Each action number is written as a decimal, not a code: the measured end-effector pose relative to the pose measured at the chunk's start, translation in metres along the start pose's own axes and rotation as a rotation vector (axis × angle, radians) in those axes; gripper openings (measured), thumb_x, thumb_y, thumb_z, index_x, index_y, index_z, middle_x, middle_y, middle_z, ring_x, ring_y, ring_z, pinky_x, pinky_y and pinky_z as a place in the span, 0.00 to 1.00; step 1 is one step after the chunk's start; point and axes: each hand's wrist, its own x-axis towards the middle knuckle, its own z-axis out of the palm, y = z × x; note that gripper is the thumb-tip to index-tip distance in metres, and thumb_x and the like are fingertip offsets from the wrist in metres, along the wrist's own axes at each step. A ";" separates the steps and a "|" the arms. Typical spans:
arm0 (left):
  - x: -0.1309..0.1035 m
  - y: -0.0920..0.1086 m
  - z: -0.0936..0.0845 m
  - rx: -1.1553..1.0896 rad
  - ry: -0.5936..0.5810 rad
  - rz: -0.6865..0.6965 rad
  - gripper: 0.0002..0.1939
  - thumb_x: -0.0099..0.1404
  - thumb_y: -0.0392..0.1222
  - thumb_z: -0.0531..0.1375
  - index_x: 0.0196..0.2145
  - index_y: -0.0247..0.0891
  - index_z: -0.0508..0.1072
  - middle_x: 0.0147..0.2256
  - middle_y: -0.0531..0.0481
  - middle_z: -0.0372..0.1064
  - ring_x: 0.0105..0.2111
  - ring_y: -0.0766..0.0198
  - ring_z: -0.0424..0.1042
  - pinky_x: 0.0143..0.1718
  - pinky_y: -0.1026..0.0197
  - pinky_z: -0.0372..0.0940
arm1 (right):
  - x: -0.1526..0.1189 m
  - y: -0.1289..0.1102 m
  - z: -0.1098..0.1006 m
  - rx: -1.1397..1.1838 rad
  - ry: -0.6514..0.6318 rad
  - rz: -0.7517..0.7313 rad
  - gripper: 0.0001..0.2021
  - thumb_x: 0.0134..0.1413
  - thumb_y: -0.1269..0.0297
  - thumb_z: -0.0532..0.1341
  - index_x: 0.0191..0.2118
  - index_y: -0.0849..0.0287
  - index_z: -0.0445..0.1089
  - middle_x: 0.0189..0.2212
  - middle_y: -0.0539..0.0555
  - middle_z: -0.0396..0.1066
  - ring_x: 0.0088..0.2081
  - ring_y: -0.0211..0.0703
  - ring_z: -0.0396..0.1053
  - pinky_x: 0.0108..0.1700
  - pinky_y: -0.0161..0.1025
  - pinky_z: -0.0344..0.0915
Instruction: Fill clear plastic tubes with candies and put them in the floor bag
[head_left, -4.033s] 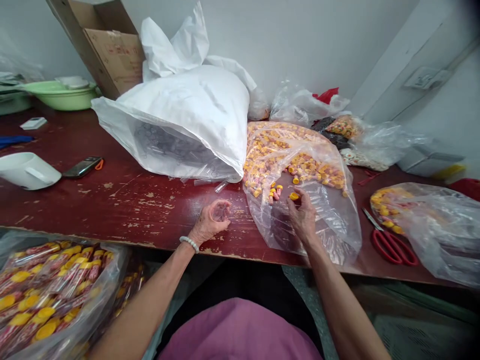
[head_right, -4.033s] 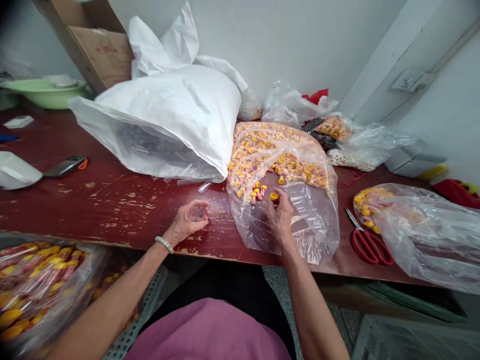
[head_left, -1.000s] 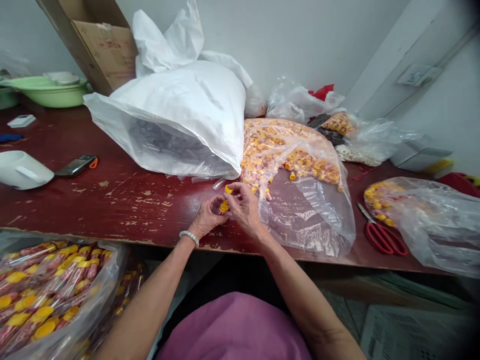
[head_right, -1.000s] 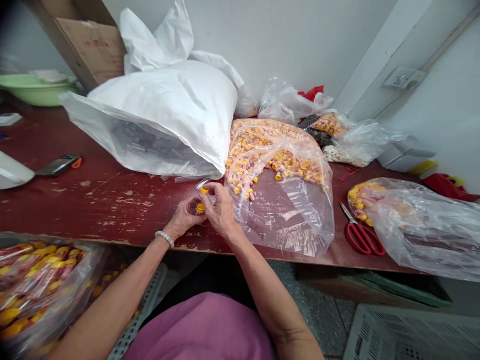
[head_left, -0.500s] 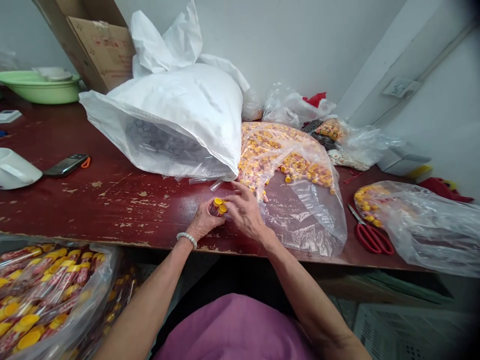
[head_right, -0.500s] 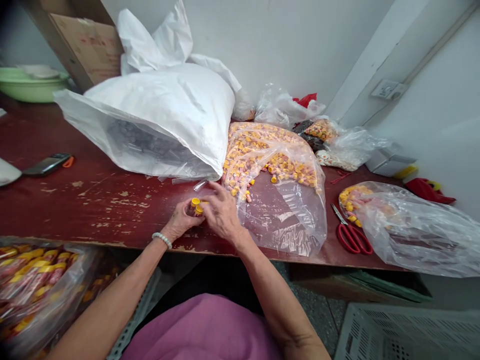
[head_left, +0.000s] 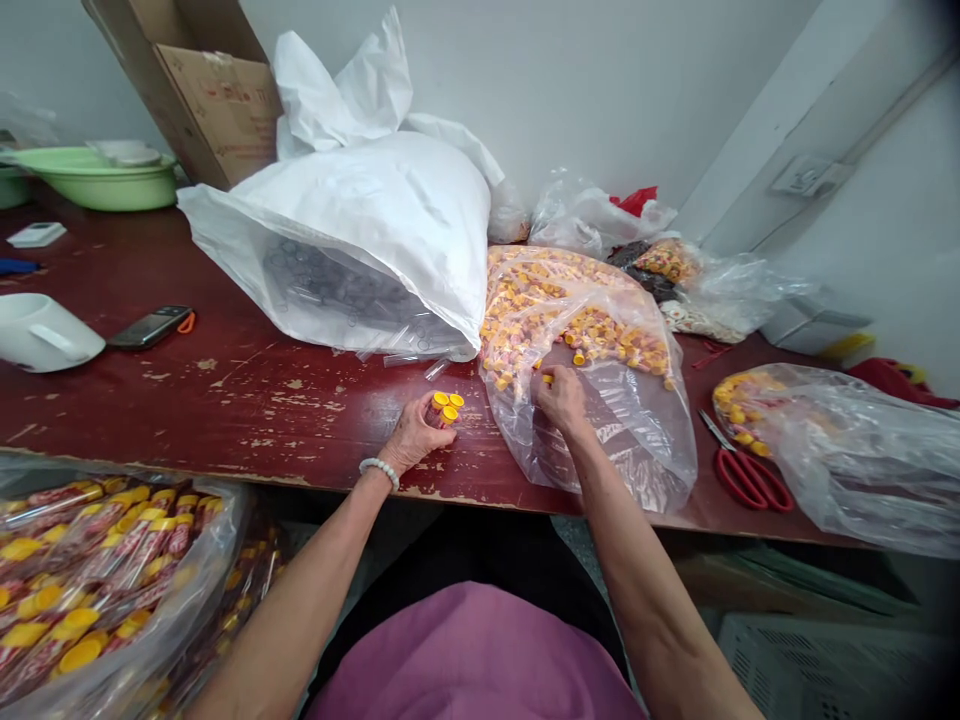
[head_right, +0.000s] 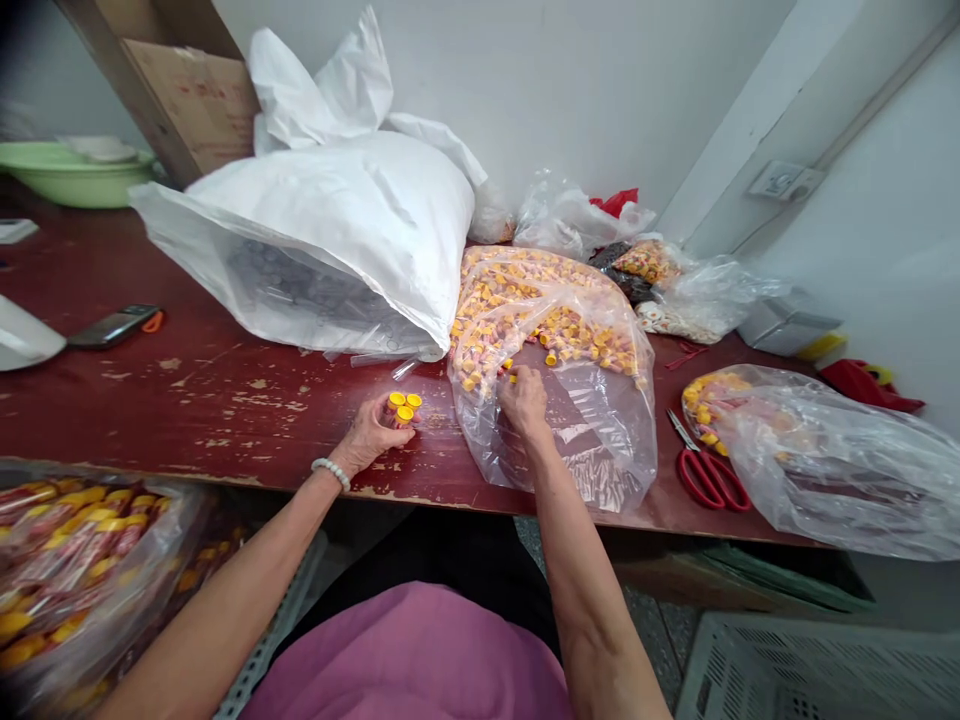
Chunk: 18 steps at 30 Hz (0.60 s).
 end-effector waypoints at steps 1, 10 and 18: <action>0.000 0.000 0.000 -0.012 -0.005 -0.010 0.16 0.45 0.32 0.61 0.36 0.32 0.69 0.33 0.46 0.75 0.31 0.63 0.73 0.33 0.64 0.67 | -0.006 -0.008 -0.003 0.065 0.027 0.005 0.15 0.56 0.66 0.51 0.46 0.65 0.67 0.43 0.63 0.69 0.42 0.47 0.69 0.45 0.44 0.64; 0.003 0.005 -0.003 0.102 0.009 0.076 0.14 0.44 0.34 0.62 0.33 0.33 0.70 0.29 0.50 0.72 0.29 0.65 0.69 0.30 0.65 0.64 | -0.082 -0.115 0.022 0.712 0.015 -0.426 0.11 0.52 0.64 0.59 0.43 0.58 0.68 0.39 0.53 0.71 0.39 0.39 0.69 0.43 0.38 0.66; 0.004 -0.002 -0.005 0.165 0.012 0.132 0.14 0.46 0.36 0.62 0.34 0.32 0.70 0.30 0.51 0.70 0.28 0.67 0.66 0.32 0.65 0.63 | -0.087 -0.102 0.014 0.465 0.086 -0.568 0.11 0.57 0.61 0.55 0.45 0.56 0.67 0.54 0.57 0.62 0.55 0.45 0.59 0.57 0.46 0.55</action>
